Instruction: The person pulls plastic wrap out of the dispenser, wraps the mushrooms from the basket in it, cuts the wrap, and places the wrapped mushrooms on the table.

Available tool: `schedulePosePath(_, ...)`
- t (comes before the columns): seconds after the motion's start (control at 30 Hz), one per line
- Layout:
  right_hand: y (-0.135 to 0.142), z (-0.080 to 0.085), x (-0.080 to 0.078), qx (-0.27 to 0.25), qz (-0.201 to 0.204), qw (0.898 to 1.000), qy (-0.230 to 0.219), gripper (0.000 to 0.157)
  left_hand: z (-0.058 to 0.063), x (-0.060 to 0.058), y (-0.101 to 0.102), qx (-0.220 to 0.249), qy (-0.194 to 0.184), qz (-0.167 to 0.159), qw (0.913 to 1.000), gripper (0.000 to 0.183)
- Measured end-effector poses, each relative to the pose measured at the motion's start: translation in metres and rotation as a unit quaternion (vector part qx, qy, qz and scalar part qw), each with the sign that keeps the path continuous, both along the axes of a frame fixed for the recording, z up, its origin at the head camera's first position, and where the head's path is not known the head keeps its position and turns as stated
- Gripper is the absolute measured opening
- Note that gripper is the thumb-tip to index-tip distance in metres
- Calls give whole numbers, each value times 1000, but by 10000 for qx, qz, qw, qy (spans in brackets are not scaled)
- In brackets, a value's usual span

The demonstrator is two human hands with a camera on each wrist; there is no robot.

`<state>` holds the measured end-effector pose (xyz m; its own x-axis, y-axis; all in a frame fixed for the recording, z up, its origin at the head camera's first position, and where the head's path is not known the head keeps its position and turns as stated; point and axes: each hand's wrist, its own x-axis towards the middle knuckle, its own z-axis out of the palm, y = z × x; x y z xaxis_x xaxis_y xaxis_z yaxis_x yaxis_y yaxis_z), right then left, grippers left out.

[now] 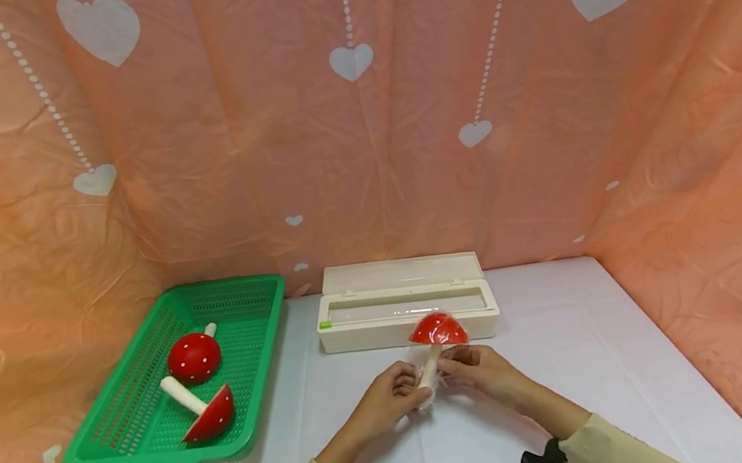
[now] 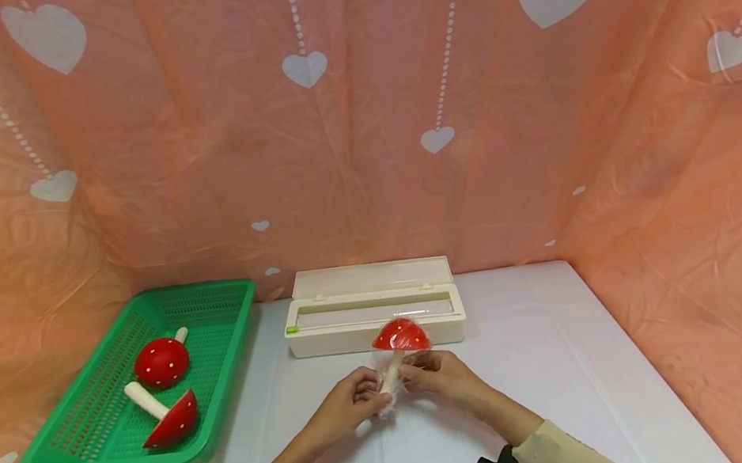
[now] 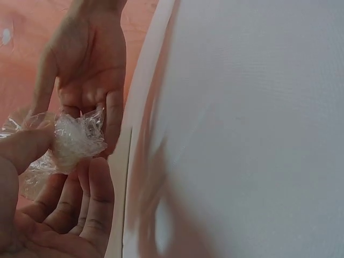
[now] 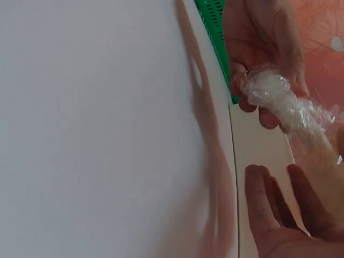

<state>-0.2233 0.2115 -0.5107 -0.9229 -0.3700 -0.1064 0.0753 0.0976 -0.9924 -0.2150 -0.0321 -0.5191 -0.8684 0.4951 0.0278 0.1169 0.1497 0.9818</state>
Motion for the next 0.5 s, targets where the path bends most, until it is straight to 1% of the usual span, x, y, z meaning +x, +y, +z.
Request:
schedulePosePath(0.2,-1,-3,-2,-17,-140,9999,26,44,1,2,3,-120,59,75,9999,24)
schedulePosePath(0.33,-2,-3,-3,-93,-229,9997,-31,43,1,5,4,-196,79,170,9996,22)
schedulePosePath(0.5,-3,-4,-4,-34,-315,9995,-10,44,1,6,5,-315,132,239,9991,23)
